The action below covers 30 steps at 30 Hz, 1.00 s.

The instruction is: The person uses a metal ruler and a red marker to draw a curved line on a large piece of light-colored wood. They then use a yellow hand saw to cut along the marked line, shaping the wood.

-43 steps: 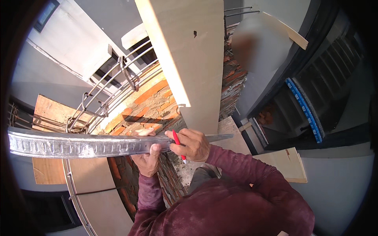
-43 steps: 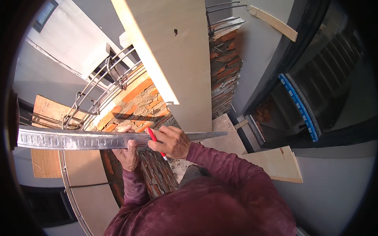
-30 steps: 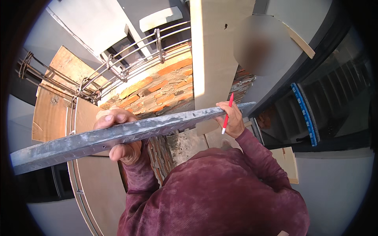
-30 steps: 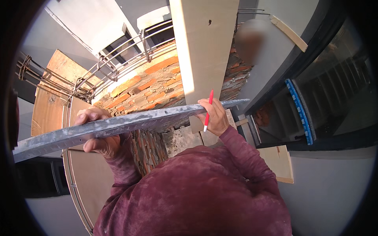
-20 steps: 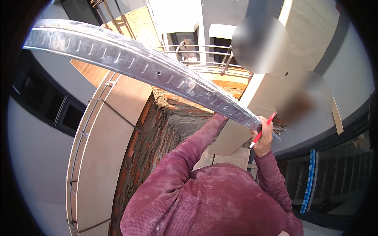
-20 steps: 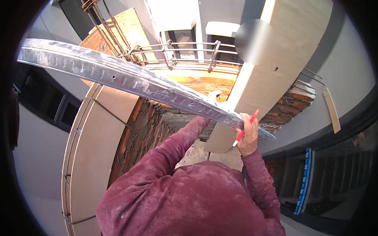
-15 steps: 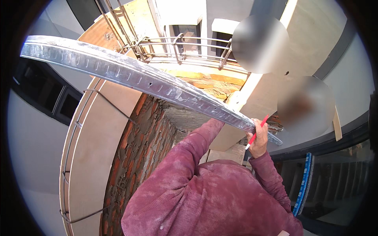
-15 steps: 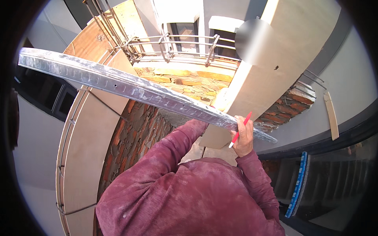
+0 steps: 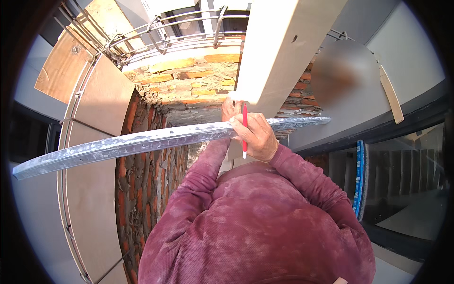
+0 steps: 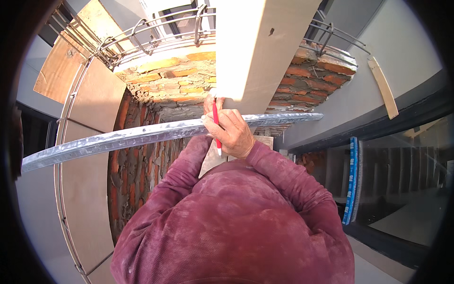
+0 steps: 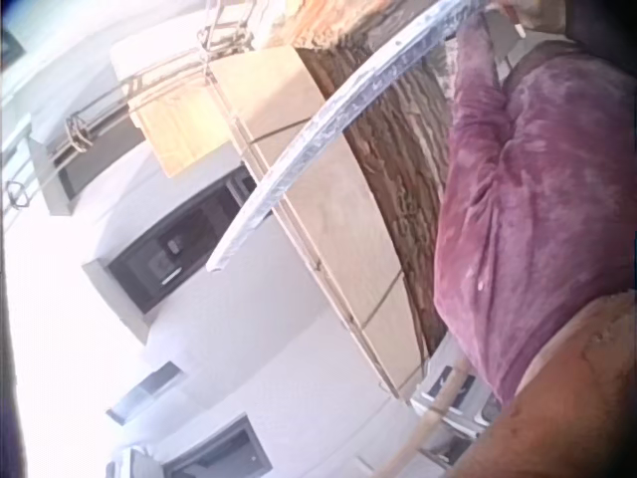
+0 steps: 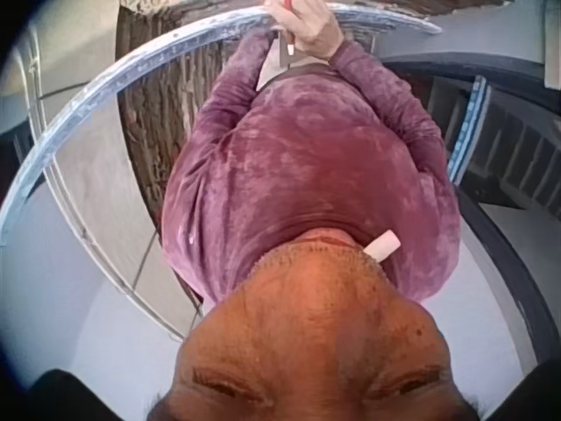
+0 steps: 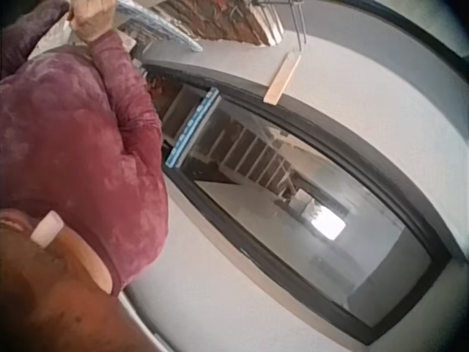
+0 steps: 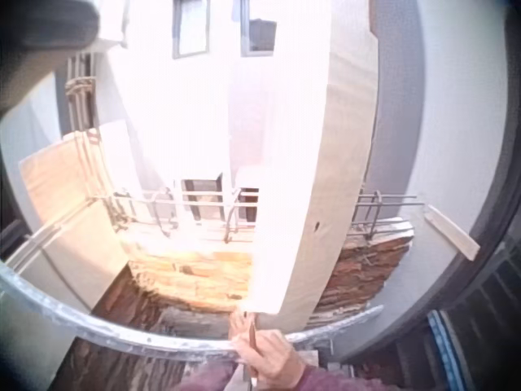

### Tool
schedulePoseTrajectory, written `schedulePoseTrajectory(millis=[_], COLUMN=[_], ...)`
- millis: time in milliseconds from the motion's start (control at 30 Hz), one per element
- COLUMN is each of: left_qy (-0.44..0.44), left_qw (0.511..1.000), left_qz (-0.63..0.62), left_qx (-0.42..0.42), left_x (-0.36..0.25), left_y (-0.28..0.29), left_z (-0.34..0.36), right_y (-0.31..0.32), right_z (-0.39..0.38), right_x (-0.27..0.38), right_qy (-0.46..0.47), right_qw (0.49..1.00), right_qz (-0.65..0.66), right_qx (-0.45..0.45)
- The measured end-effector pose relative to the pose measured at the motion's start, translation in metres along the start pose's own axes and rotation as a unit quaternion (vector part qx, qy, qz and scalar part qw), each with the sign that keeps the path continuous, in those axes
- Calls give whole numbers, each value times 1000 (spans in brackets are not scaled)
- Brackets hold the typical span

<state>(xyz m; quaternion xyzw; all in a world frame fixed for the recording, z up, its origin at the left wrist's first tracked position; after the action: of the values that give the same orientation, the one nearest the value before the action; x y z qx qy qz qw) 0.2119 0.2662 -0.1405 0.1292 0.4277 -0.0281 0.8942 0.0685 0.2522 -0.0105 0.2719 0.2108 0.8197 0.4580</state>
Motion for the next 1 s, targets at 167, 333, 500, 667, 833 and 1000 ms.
schedulePoseTrajectory(millis=[167,333,500,667,833,1000], left_qy=[140,82,-21,4,130,90], left_qw=[975,980,972,979,955,919], left_qz=[-130,-100,12,-87,-260,-377], left_qx=[117,153,232,184,60,79], left_x=[48,67,76,45,57,-3], left_y=[41,93,120,122,125,134], left_z=[-9,-16,-11,-3,5,48], right_y=[-25,-58,-73,-73,-51,-27], right_z=[1,16,35,38,54,82], right_x=[12,28,28,40,51,59], right_qy=[37,72,88,99,118,148], right_qw=[998,995,993,991,988,982], right_qz=[-35,-54,-63,-83,-98,-118], right_qx=[38,42,49,43,35,23])
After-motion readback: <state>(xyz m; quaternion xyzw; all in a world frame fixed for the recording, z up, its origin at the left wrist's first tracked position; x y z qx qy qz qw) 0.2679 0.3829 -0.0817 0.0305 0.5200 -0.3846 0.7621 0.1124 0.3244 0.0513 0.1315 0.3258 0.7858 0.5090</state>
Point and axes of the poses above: each hand's wrist, its own z-axis towards the middle knuckle, its own y-axis out of the back of the hand, x = y × z, the point moved 7 cm from there along z, towards the middle knuckle, and after that the axes turned 1 degree about x, right-handed, at the moved point
